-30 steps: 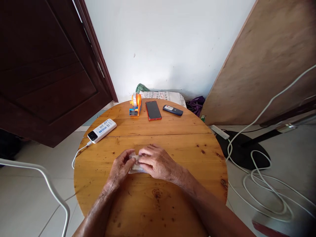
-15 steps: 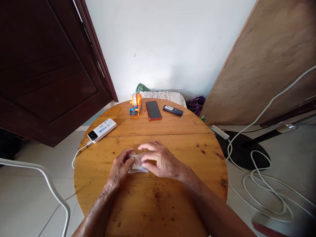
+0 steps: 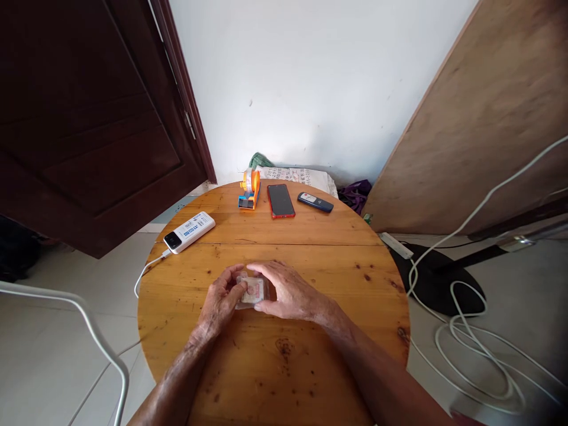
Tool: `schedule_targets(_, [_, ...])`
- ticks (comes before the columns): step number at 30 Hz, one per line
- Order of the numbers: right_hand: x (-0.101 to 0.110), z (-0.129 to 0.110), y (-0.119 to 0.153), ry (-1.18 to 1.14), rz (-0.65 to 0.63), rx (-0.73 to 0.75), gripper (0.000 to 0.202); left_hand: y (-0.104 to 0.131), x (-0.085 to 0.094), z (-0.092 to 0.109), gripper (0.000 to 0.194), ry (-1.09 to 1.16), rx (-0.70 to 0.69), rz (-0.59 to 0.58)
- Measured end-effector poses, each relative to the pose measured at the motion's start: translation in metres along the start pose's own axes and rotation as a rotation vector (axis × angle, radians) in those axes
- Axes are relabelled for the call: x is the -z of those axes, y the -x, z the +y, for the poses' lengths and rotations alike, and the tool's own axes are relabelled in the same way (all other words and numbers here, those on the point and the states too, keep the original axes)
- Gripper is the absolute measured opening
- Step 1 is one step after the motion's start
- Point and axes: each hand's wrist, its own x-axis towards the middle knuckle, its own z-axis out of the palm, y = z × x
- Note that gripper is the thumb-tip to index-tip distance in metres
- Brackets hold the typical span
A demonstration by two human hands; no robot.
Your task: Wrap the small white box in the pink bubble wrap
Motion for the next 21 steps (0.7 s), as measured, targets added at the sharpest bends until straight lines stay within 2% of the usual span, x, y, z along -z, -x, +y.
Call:
schedule_targets(5, [0.0, -0.001, 0.001, 0.035, 0.056, -0.029, 0.059, -0.0016, 0.0031, -0.0036, 0.057, -0.016, -0.06, 0.052])
schedule_targets(9, [0.0015, 0.0012, 0.0023, 0.087, 0.03, -0.067, 0.056, -0.0041, 0.0035, -0.0071, 0.06, -0.031, -0.053, 0.119])
schedule_targets(17, [0.007, 0.003, 0.0033, 0.072, -0.019, -0.064, 0.075, -0.0031, -0.0031, -0.002, 0.059, -0.053, -0.035, 0.081])
schedule_targets(21, [0.0038, 0.0027, 0.0024, 0.09, -0.014, -0.078, 0.073, -0.0022, -0.0036, -0.0006, 0.056, -0.078, -0.043, 0.067])
